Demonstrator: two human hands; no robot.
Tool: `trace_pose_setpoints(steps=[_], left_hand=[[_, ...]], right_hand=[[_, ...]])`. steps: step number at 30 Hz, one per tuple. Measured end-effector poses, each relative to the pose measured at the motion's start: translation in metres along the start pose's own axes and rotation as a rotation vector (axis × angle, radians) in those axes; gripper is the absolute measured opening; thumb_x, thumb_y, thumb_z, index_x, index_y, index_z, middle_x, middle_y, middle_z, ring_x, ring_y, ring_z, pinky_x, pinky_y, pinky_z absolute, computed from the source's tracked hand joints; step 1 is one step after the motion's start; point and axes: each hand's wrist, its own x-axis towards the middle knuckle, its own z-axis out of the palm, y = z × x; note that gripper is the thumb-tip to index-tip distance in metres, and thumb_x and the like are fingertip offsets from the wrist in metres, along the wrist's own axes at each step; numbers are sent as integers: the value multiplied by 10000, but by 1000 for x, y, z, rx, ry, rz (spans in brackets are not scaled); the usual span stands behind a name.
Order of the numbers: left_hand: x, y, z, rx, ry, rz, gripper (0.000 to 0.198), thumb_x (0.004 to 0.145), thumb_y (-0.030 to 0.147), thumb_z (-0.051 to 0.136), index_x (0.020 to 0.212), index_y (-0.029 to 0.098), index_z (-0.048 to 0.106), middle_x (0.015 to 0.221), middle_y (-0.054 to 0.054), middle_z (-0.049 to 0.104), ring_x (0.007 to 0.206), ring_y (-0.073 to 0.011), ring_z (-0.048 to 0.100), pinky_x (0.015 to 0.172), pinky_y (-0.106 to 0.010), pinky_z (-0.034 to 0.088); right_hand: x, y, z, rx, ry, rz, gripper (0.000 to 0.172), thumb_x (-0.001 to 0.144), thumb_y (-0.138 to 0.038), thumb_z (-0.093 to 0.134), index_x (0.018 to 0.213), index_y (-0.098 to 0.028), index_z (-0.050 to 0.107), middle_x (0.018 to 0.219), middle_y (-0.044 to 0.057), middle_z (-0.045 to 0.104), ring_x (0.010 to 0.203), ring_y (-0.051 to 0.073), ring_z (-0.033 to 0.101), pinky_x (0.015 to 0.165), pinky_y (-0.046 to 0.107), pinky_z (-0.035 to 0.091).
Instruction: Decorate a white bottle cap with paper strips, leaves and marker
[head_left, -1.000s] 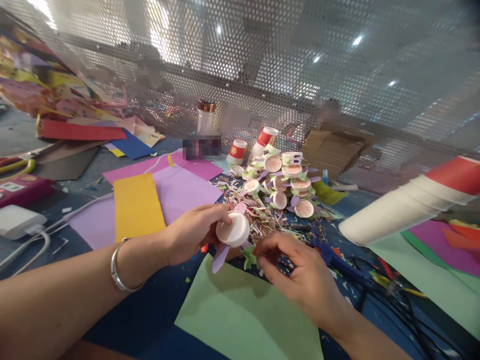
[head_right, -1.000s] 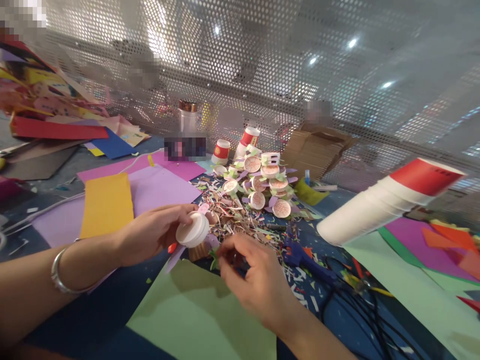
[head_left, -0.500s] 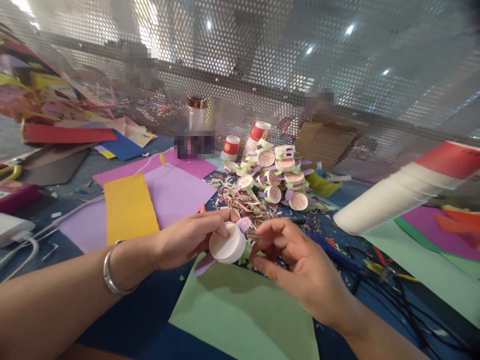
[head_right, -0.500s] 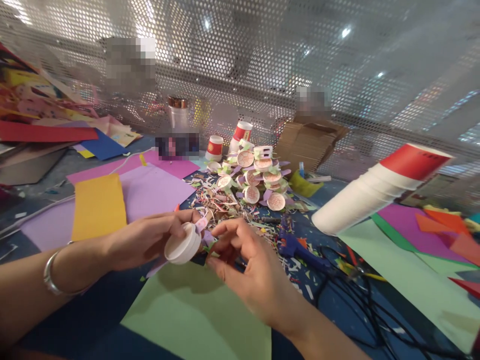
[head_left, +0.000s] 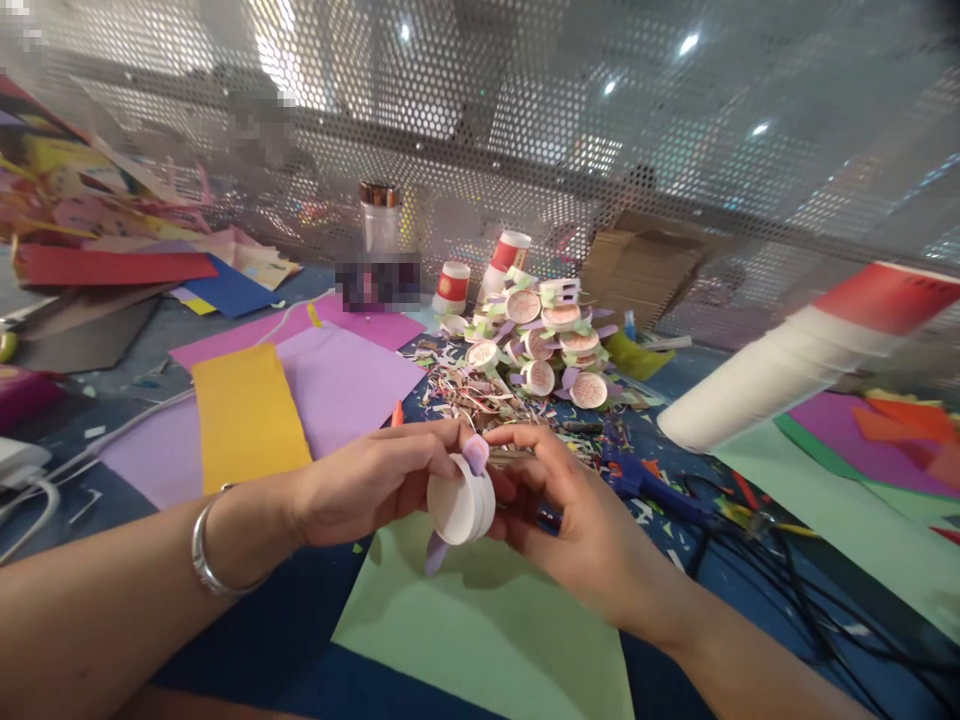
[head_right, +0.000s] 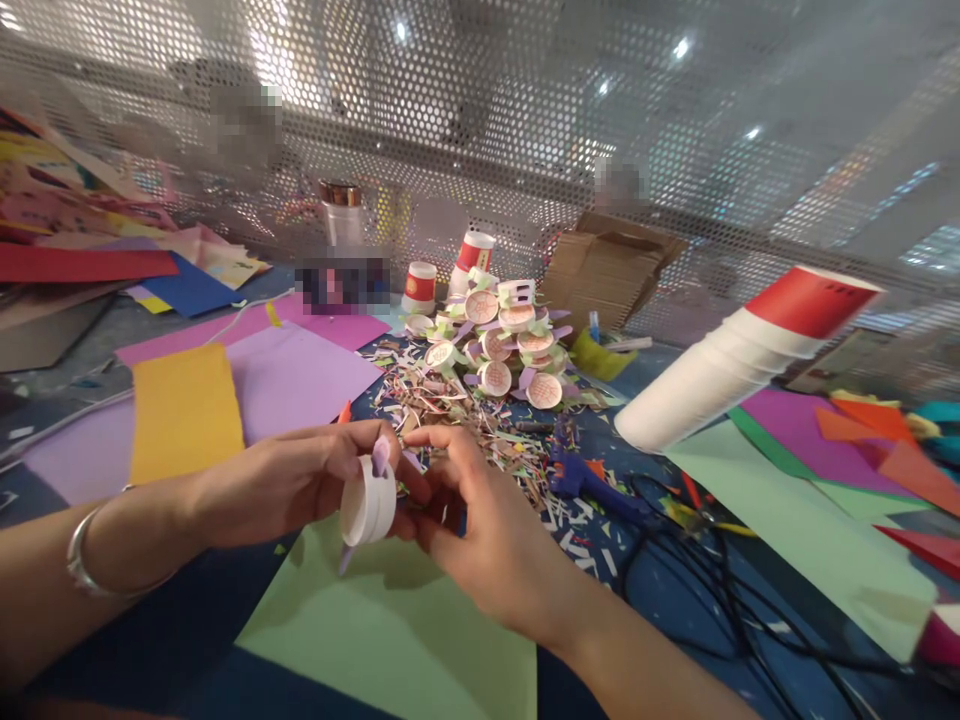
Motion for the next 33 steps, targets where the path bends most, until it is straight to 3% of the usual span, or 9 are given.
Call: trace_pose_setpoints(steps=[3,6,10,15,22,27,33], left_hand=[[0,0,0,30,28,-19,139,772,153,524,909,165,550,955,-133,767,893,-251,740,718,-283,542],[0,1,-2,24,68,0,125,779,156,521,902,175,536,875,-115,767,821,-223,729,660,-256,524],[1,2,-3,-27,33,61,105,800,187,514,905,187,519,852,-105,772,773,-197,714,632,-233,516],[2,3,-4,-38,20,77,88,798,187,496,885,201,500,749,-60,747,789,-206,727,639,-221,505],[2,1,-5,5,96,30,102,784,193,539,885,193,526,804,-61,722,778,-217,711,634,-254,506],[2,-2,-2,125,222,-20,167,728,224,647,876,158,609,809,-20,638,698,-121,589,603,-198,441],[1,-2,0,210,241,-31,242,716,307,682,900,166,611,787,-6,599,712,-128,528,632,-221,395]], right_hand=[[-1,-1,-1,-22,2,2,525,859,-97,672,1294,-297,455,829,-56,645,705,118,583,658,266,490],[-1,-2,-2,-60,22,14,486,879,-161,685,1292,-290,464,840,-47,686,694,121,593,640,266,483],[0,-2,-4,-106,66,0,402,898,-238,700,1252,-281,514,854,-39,718,695,122,615,643,263,493],[-1,-4,-11,-205,149,-52,43,899,-213,686,913,-249,669,791,-36,694,680,112,606,622,233,488],[-3,-6,-20,-146,190,-27,60,919,-286,687,885,-237,686,748,-40,643,659,97,563,591,214,440],[-4,-11,-18,33,84,23,111,924,-321,687,882,-218,679,743,-35,623,662,91,540,577,203,412],[-3,-11,-17,91,-25,37,117,925,-314,695,878,-207,687,775,-27,644,681,90,539,601,199,415]])
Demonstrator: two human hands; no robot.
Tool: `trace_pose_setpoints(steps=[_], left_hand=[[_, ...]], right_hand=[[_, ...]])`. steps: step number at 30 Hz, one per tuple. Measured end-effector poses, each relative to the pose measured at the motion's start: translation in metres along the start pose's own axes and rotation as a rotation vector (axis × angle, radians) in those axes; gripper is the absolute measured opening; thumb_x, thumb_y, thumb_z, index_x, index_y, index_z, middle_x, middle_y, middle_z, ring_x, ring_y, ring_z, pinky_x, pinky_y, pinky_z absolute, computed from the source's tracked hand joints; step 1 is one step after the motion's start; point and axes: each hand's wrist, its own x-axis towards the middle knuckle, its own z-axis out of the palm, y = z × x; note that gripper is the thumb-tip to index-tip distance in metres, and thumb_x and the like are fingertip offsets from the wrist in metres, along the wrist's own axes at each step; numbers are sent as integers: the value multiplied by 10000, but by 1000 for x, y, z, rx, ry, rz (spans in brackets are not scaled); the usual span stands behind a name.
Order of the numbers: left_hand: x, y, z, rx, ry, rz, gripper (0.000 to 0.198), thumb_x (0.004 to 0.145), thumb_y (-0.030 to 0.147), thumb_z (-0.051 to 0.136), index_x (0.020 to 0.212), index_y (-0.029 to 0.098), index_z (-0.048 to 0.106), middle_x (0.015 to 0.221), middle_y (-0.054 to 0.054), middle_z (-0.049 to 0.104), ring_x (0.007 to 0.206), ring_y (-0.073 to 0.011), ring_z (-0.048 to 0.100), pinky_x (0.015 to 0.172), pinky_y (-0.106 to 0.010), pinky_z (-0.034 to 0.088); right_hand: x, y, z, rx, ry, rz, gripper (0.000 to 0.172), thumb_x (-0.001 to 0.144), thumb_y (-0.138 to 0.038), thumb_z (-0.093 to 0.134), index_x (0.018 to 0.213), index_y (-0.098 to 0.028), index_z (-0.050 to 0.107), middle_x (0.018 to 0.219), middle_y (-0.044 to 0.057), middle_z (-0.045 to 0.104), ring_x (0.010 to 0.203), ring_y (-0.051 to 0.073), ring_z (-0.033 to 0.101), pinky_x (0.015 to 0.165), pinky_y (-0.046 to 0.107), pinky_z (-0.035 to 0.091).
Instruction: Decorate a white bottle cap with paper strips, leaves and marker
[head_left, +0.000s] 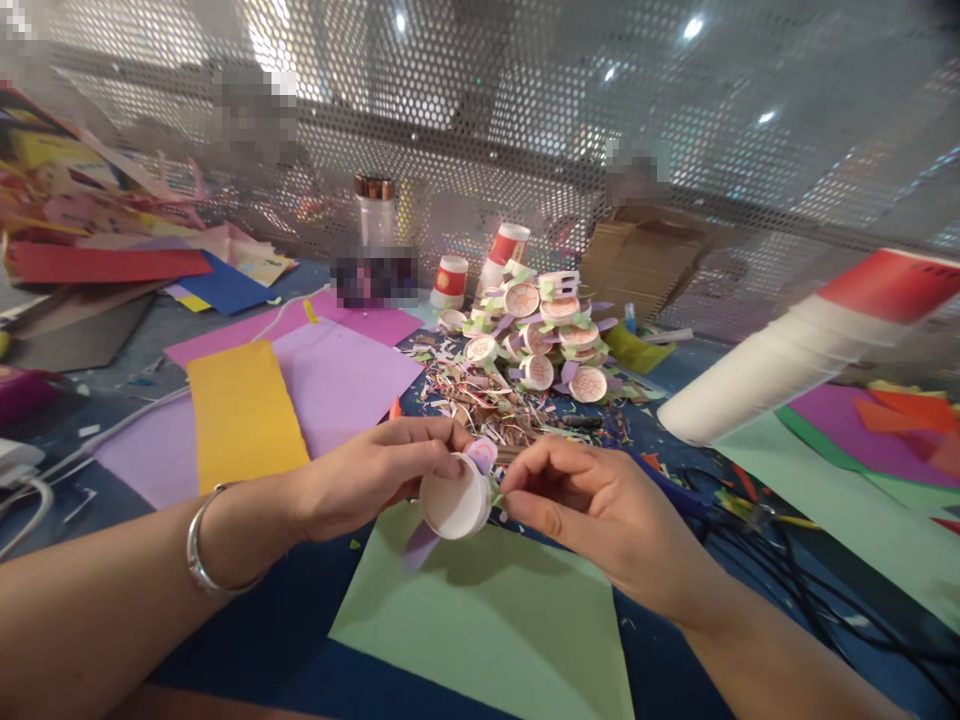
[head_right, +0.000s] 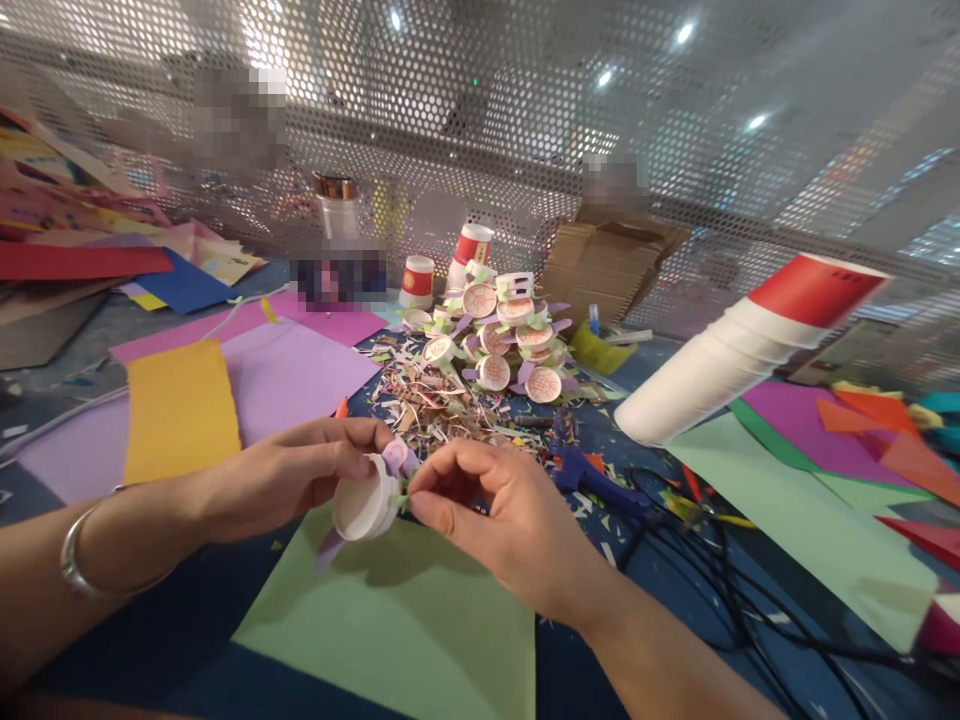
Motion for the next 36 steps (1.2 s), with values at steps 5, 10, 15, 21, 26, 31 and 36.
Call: trace_pose_setpoints(steps=[5,10,15,21,26,31,36], left_hand=[[0,-2,-2,93,-58,30,228,766,316,664,927,160,621,793,-12,594,704,-135,508,633,-240,369],[2,-4,-3,140,-134,89,234,814,353,663,931,156,615,796,-17,587,675,-132,496,619,-240,367],[2,-3,-4,201,-169,89,253,844,385,634,948,158,597,793,-24,585,647,-133,490,579,-241,356],[0,-2,-4,263,-214,77,305,877,423,624,991,142,590,810,-26,577,654,-126,486,570,-233,352],[0,-1,-4,244,-211,81,288,864,409,645,958,141,590,794,-20,574,663,-124,490,590,-232,361],[1,-2,-3,232,-226,87,285,876,402,654,963,134,611,793,-25,586,670,-118,496,581,-217,362],[0,1,-3,104,-131,85,195,840,306,675,926,138,626,732,-20,607,592,-103,518,513,-182,397]], right_hand=[[0,1,0,8,-11,27,153,910,-338,713,855,-200,682,742,-25,618,655,96,521,582,210,414],[0,3,2,-25,-6,34,170,889,-361,733,854,-202,685,755,-13,633,674,116,535,601,237,432],[1,3,3,-25,-16,49,160,885,-349,732,863,-201,675,765,-16,610,691,116,528,613,238,434],[1,0,3,13,-29,86,239,863,-417,761,899,-196,677,765,-23,575,677,109,492,592,232,410],[2,3,2,83,-57,94,283,849,-440,776,953,-200,669,823,-10,609,722,118,527,636,241,429],[1,4,4,131,-63,116,305,797,-407,832,936,-207,649,812,-24,599,707,109,526,627,230,429],[1,5,1,101,-11,60,221,874,-386,755,943,-206,647,822,-15,609,714,111,538,632,231,438]])
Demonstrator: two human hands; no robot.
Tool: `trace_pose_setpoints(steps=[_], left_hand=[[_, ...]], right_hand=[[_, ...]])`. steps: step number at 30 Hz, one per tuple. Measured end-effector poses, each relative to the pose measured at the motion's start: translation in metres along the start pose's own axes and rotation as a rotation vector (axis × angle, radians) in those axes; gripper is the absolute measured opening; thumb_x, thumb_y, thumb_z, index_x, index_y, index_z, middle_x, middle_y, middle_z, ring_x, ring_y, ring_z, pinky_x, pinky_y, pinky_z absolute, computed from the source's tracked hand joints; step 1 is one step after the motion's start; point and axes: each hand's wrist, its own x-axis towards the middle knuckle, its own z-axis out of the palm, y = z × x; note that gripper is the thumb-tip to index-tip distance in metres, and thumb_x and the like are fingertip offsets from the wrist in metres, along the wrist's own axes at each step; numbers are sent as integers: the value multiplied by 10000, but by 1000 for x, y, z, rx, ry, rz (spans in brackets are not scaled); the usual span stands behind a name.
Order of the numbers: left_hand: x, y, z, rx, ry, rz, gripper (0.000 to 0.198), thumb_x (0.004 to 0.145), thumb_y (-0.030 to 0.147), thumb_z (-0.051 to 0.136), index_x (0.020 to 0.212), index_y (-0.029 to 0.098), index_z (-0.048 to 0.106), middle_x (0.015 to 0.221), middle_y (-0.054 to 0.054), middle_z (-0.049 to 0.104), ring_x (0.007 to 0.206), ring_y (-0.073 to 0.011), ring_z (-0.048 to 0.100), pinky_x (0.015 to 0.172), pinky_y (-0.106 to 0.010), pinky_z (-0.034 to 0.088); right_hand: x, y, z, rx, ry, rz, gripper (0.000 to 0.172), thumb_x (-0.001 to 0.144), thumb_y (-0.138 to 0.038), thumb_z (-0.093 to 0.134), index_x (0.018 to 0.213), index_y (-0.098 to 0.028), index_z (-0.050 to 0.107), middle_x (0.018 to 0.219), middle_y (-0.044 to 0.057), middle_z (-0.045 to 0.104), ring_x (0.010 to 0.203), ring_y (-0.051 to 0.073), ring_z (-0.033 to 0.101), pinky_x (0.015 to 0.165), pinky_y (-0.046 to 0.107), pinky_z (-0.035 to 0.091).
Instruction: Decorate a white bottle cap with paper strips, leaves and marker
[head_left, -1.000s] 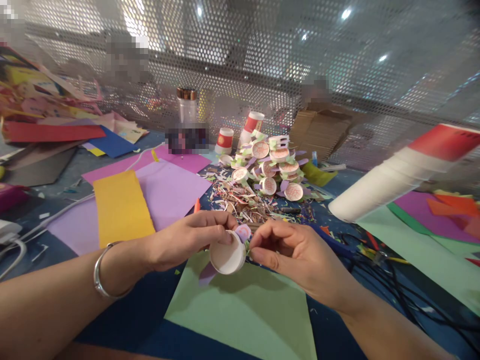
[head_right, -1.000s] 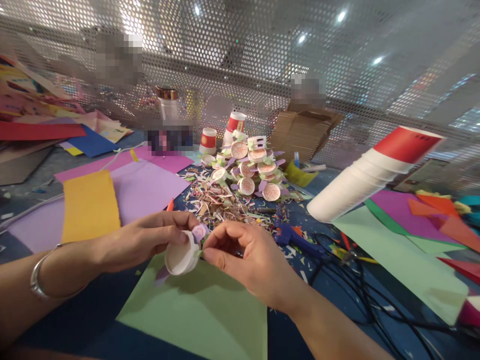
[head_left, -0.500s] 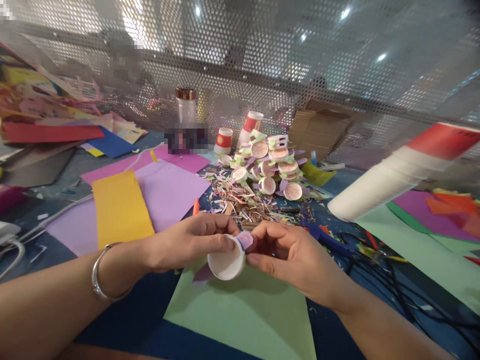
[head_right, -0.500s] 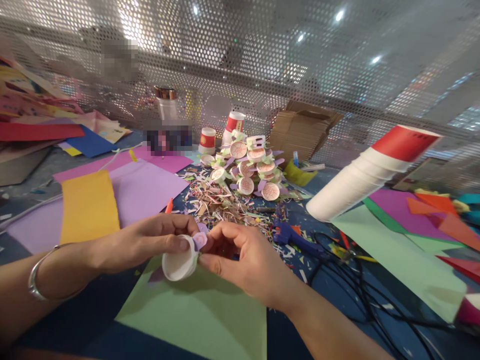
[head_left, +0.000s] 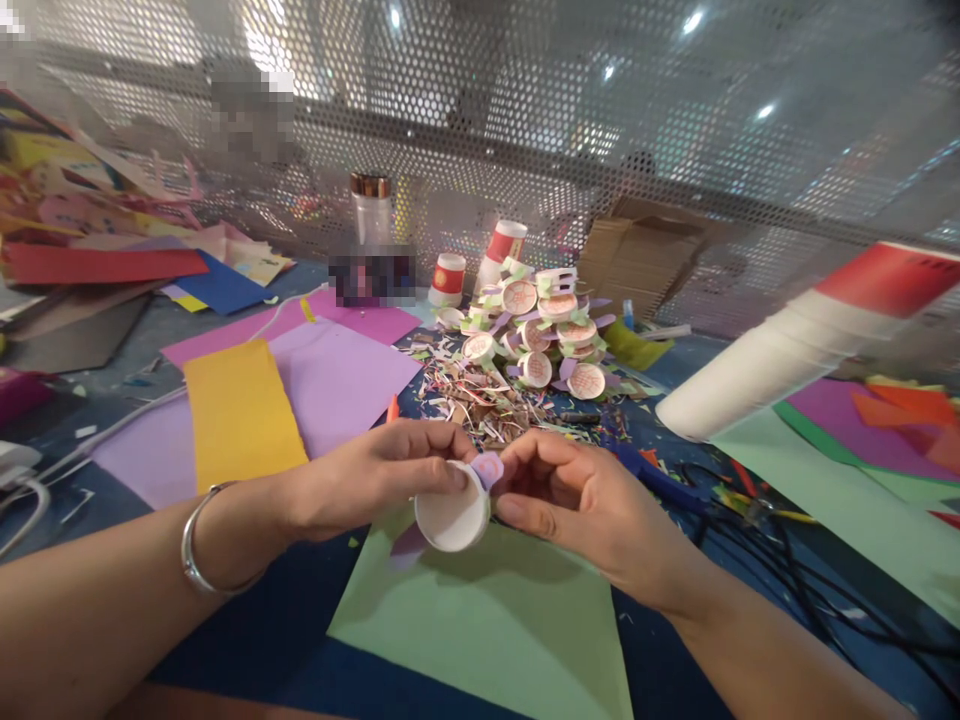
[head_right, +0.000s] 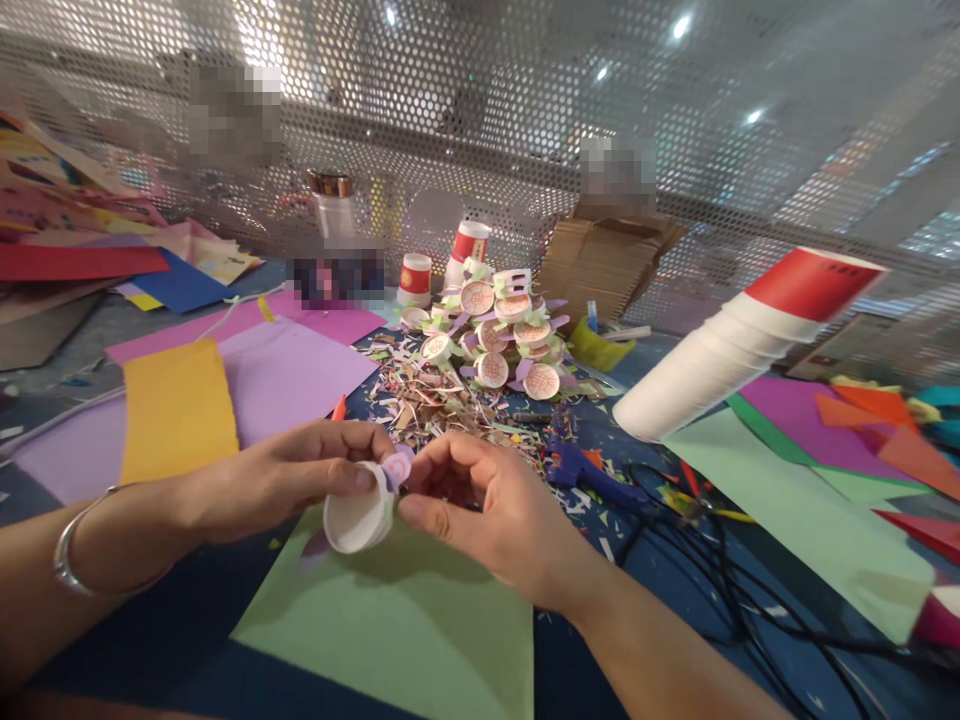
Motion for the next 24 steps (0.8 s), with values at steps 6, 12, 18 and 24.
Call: trace_pose_setpoints(steps=[6,12,18,24], left_hand=[[4,12,-12,-292,158,99,32,790,143,577,784,165,599,661,-26,632,521,-163,600,414,-244,512],[6,15,-12,-397,291,127,159,746,20,552,648,140,585,628,-13,608,551,-107,608,535,-166,537],[5,13,-9,-390,326,132,167,742,7,572,644,141,557,622,-2,593,544,-95,592,501,-155,515],[4,11,-10,-349,283,151,137,753,40,569,678,154,560,647,-13,608,549,-139,619,447,-228,560]], right_hand=[[8,8,-14,-279,258,-85,162,939,-384,668,942,-222,658,802,-7,654,697,132,588,613,254,456],[13,17,-8,-698,171,-271,78,966,-200,604,934,-208,675,877,26,687,812,174,627,731,317,478],[15,19,-1,-845,78,-351,95,965,-168,600,900,-201,660,870,35,678,862,201,609,784,358,461],[16,21,-2,-894,143,-286,72,975,-191,587,932,-186,645,893,64,655,867,225,601,775,376,467]])
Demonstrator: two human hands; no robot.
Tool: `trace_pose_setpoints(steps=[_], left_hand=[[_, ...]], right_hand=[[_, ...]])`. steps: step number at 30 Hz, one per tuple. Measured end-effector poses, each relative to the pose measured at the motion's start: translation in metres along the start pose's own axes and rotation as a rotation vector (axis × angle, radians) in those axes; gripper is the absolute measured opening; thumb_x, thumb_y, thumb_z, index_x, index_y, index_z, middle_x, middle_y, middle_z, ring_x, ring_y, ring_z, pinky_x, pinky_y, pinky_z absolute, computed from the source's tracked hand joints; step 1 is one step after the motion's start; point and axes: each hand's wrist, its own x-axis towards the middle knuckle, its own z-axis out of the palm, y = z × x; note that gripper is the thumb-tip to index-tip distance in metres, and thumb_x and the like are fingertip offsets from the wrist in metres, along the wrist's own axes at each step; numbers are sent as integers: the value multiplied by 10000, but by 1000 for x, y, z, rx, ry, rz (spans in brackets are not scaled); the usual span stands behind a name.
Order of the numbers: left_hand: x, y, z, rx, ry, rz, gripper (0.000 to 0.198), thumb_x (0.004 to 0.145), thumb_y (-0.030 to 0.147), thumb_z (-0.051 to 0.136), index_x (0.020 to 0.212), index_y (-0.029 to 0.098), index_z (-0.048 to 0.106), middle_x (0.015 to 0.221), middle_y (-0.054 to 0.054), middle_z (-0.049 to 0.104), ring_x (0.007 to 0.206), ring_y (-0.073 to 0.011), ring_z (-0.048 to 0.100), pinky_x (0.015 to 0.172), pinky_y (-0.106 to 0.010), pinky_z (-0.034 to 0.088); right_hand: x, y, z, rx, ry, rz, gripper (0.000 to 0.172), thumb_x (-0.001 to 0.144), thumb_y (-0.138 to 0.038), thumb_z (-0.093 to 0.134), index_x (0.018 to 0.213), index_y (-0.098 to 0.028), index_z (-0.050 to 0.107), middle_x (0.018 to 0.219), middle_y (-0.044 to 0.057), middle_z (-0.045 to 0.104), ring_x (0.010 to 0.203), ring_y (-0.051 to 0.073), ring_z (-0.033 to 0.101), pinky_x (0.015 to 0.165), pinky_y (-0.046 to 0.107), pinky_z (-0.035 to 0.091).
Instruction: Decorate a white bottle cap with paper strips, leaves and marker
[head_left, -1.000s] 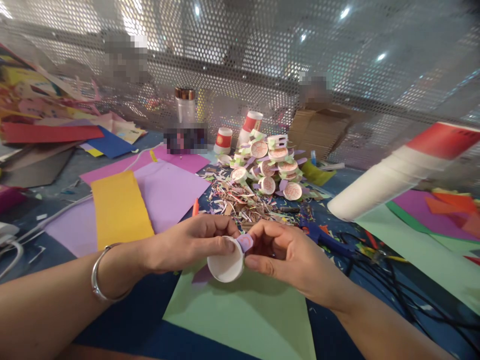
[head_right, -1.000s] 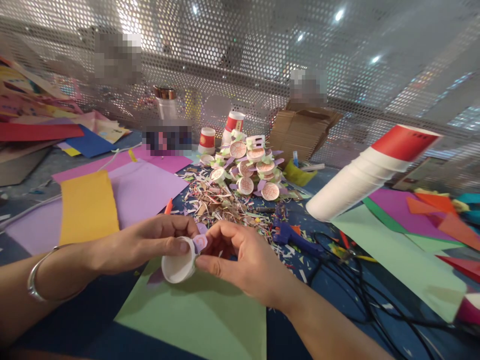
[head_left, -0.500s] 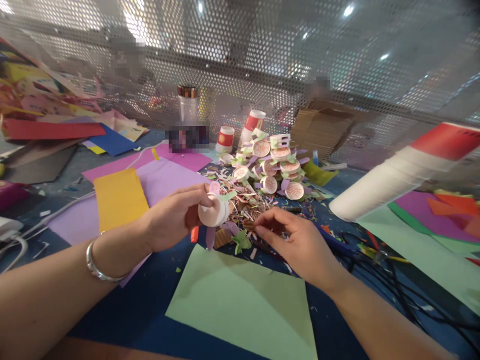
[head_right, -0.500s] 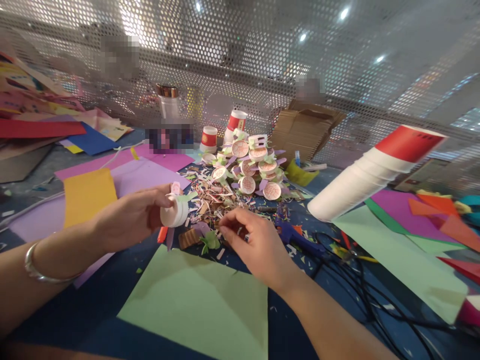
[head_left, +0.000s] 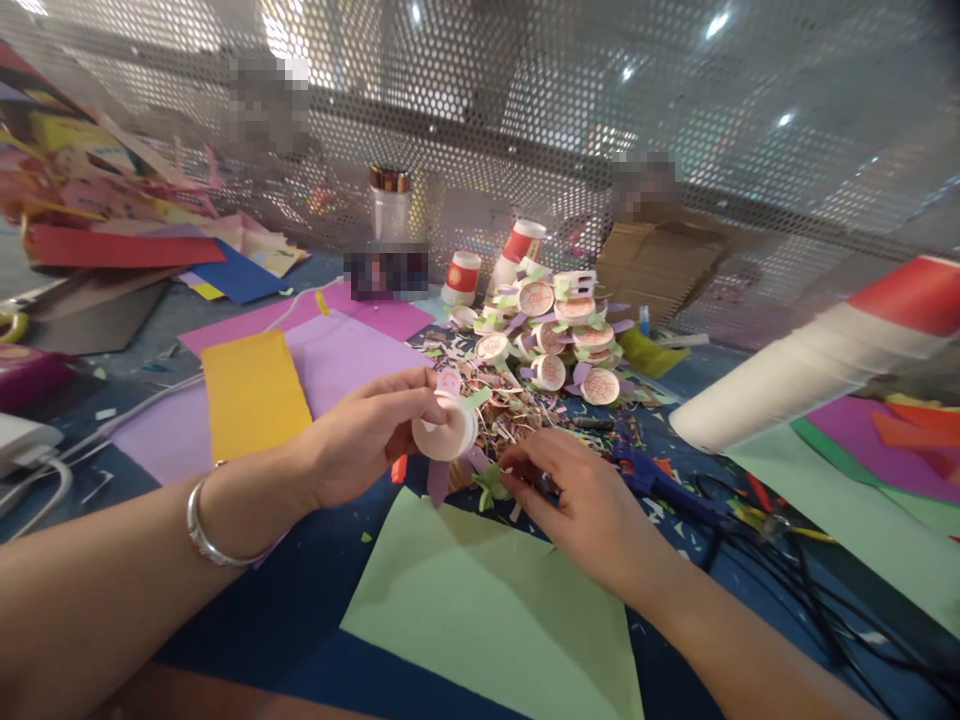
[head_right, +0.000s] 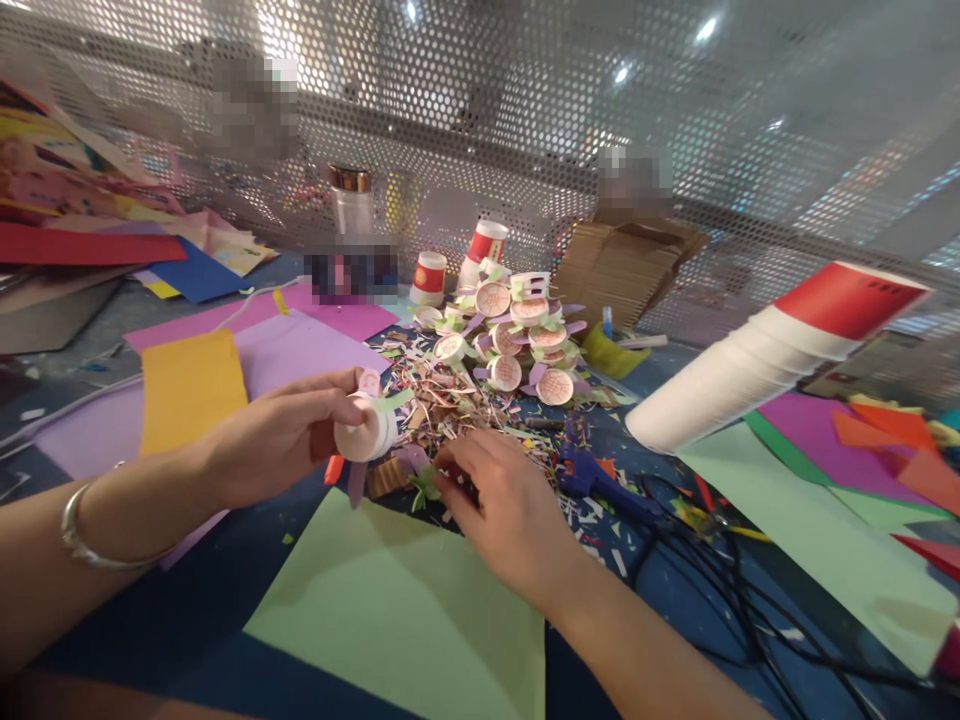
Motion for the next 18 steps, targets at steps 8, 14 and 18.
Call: trace_pose_setpoints(steps=[8,14,18], left_hand=[[0,-2,-1,33,-65,-9,85,764,82,582,732,160,568,645,-22,630,515,-180,626,380,-313,577],[1,-2,-1,17,-85,-8,85,774,74,576,748,155,575,652,-26,648,522,-178,646,380,-290,574],[0,-1,-1,-2,-126,-4,108,810,79,546,737,153,574,654,-30,657,516,-169,649,393,-265,564]], right_hand=[[5,6,9,-17,-2,-10,84,950,-183,615,1020,-179,662,993,100,644,943,264,604,833,428,485],[5,5,6,22,4,-39,104,960,-143,585,948,-176,682,951,87,637,899,236,605,796,386,486],[3,5,1,62,32,-49,113,965,-130,579,934,-172,679,932,74,649,885,212,620,779,346,494]])
